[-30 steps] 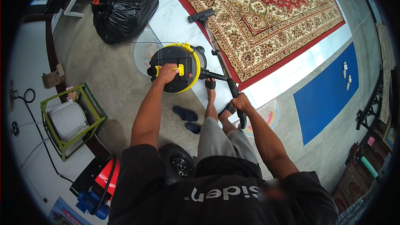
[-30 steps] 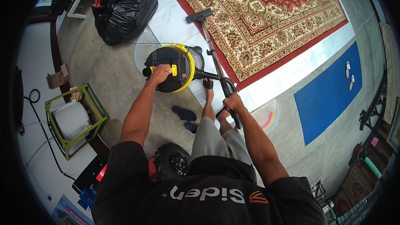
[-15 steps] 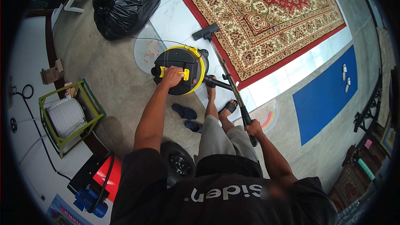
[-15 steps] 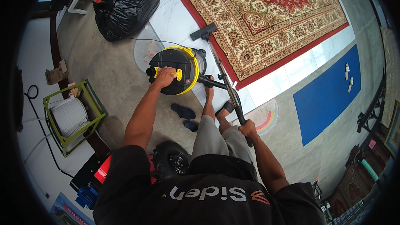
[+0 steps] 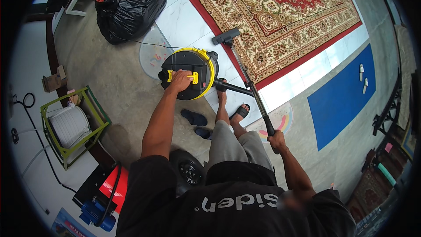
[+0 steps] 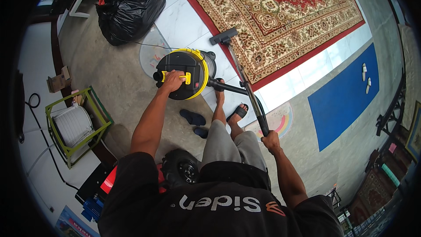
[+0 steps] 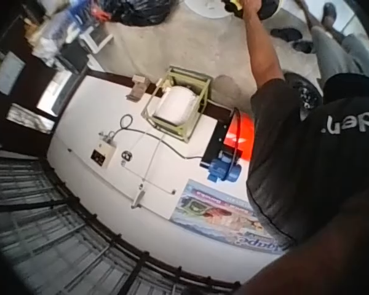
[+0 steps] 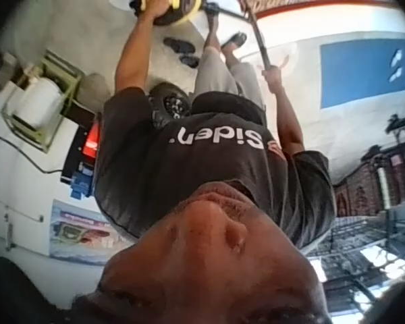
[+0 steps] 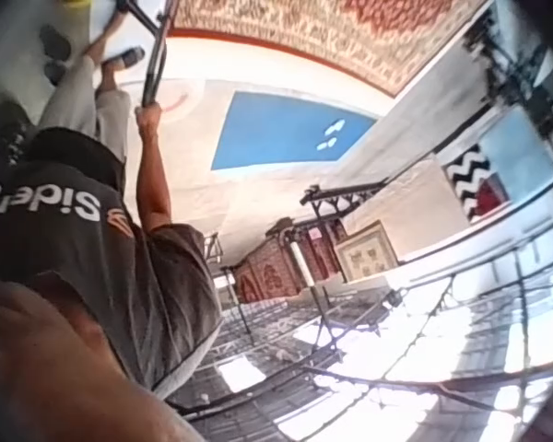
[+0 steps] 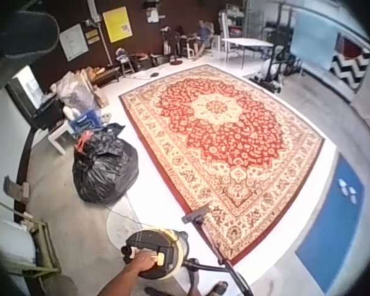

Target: Vacuuming a large ornate rug on a tiled floor.

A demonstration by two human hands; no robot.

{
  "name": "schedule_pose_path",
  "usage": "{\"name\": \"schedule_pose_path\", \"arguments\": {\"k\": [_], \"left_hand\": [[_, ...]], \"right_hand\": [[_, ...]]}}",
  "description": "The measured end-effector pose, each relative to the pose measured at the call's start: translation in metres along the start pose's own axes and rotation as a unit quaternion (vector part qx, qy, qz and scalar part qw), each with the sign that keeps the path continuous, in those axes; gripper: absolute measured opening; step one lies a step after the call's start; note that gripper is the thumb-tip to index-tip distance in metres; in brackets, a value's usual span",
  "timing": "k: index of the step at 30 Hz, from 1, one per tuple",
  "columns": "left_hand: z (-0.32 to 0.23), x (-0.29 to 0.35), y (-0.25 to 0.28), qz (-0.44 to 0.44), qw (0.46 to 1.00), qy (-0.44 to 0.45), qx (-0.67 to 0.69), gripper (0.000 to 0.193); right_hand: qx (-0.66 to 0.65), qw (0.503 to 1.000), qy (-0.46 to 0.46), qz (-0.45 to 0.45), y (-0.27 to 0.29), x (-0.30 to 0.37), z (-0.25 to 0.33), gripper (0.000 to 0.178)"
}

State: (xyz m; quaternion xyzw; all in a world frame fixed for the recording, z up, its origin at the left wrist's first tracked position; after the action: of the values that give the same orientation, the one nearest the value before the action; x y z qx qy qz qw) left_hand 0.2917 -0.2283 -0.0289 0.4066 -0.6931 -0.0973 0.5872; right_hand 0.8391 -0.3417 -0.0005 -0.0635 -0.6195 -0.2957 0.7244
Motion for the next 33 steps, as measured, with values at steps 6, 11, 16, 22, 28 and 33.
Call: {"name": "schedule_pose_path", "arguments": {"k": [6, 11, 16, 22, 28, 33], "left_hand": [[-0.025, -0.021, 0.007, 0.003, 0.999, -0.032, -0.014, 0.024], [0.007, -0.007, -0.001, -0.006, 1.000, -0.025, -0.014, 0.024], [-0.002, -0.014, -0.004, -0.004, 0.999, -0.021, -0.029, 0.025], [-0.003, -0.020, 0.002, -0.002, 0.999, -0.031, -0.032, 0.024], [-0.008, -0.033, 0.002, -0.003, 0.999, -0.038, -0.028, 0.026], [0.019, -0.019, -0.003, 0.040, 0.998, 0.015, -0.044, 0.027]], "right_hand": [[0.072, 0.994, 0.040, -0.077, 0.060, -0.124, 0.145, 0.025], [0.001, 1.000, 0.005, -0.010, 0.023, -0.057, 0.054, 0.030], [-0.026, 0.996, -0.090, 0.004, -0.071, 0.078, -0.162, 0.028], [-0.033, 0.997, -0.031, -0.064, -0.071, 0.039, -0.107, 0.031], [-0.030, 0.996, -0.035, -0.079, -0.003, -0.057, -0.011, 0.031], [0.002, 0.996, -0.070, -0.051, -0.072, 0.051, -0.149, 0.035]]}}
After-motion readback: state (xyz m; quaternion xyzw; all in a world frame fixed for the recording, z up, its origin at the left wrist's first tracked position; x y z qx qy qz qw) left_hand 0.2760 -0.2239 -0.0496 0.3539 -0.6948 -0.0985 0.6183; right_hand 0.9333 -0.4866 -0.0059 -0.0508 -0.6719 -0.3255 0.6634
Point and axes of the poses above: each hand's wrist, its own x-axis away from the middle knuckle, its own y-axis out of the back of the hand, z = x × y, the point moved 8 cm from there along -x, towards the middle knuckle, and after that the axes turned 9 degrees about z, right-handed, at the moved point
